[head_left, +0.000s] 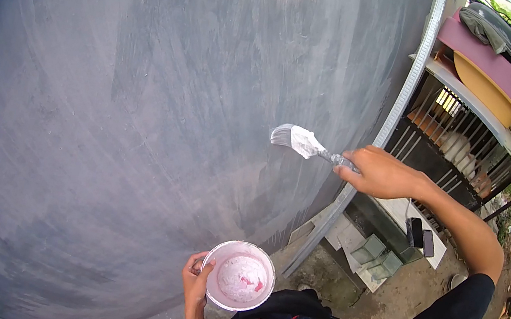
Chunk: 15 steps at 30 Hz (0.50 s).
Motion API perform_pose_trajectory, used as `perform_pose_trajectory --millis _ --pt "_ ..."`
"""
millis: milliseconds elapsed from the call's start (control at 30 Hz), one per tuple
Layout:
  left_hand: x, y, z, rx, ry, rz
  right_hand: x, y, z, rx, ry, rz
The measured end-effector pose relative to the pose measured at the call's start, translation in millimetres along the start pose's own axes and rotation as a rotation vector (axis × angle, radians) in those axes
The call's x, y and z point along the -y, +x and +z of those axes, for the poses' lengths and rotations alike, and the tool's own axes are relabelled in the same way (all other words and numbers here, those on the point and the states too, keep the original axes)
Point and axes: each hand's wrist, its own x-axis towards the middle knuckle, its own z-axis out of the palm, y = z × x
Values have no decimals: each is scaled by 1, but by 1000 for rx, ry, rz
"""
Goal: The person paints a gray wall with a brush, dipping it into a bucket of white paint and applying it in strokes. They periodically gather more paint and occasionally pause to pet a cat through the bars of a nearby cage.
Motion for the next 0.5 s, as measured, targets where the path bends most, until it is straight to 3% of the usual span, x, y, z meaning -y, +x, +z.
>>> perform_pose_trajectory --millis 33,100,167,233,300,367,433,500 --pt "0 0 -1 6 6 -5 11 -3 -19 -85 -12 78" --pt "-1 -3 1 -6 -1 0 20 -14 -41 -382 -71 30" --pt "0 -4 3 -25 -19 6 47 -28 -74 -395 -30 139" --pt "3 -4 3 -39 -43 21 44 -29 -70 -882 -123 -43" --pt "3 -5 4 -48 -34 23 46 -30 -86 -763 -52 18" --pt "1 -7 4 -59 -23 25 48 -23 -84 -1096 -2 -171" --pt "-1 -10 7 -72 -12 33 52 -18 -78 -1038 54 -169" --pt "-1 -15 11 -122 -11 49 40 -3 -58 -691 -49 -103"
